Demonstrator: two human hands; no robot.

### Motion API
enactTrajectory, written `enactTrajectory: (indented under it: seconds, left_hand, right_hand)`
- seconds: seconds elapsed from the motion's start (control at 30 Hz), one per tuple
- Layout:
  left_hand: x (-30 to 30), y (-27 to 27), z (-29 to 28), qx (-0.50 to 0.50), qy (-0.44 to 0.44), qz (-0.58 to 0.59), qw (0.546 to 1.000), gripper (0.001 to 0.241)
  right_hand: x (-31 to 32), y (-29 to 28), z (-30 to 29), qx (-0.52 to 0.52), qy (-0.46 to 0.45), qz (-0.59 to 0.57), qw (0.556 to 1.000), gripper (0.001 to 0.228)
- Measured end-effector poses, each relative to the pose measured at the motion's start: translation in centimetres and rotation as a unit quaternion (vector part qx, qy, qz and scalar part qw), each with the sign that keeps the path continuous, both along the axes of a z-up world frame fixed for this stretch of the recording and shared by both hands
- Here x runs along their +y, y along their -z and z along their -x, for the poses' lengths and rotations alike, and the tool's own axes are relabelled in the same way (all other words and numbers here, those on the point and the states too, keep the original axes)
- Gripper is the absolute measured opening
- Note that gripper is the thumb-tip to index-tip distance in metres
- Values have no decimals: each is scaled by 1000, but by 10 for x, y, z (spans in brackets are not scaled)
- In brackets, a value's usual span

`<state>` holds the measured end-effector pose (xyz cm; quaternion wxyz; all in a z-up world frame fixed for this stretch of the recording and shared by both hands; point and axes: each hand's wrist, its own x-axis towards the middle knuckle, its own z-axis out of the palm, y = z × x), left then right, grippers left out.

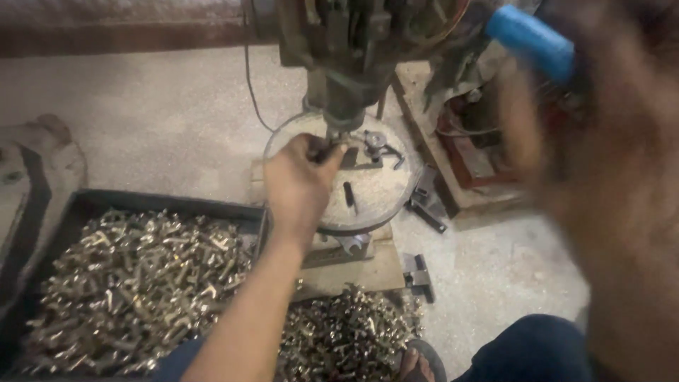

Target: The person places small metal hook fasteners one at a time into the jig of a foot-operated press machine, pulls the blue-handled lever to press each piece, and moves the pressed pieces into a tray beside the machine, repeating the cycle continuously.

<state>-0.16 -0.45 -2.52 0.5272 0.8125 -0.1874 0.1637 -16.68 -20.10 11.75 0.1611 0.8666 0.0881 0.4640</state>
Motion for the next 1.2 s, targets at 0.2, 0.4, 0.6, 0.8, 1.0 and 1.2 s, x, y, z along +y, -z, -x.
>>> enactTrajectory:
  seconds: [0.2,0.4,0.6,0.8,1.0,1.2]
  left_hand:
    - [86,-20,-53,166,-8,-105,981,25]
    - [160,100,-120,255,12,-340,905,32]
    - [157,217,-128,180,59,-520,833,50]
    - [150,267,-121,164,54,-531,829,20]
    - [153,296,-114,61,40,-554,829,17]
    - [154,283,-113,62,30,-565,822,22]
  right_hand:
    - [-20,8,-46,45,92,68,992,22]
    - [-42,79,-78,33,26,-80,996,34]
    - [-51,119,-106,2,-45,-163,986,35]
    - [-53,147,-139,-49,-95,-182,978,38]
    - [-58,108,-99,-2,-138,-403,905,46]
    - [-27,84,-53,89,-145,-839,516,69]
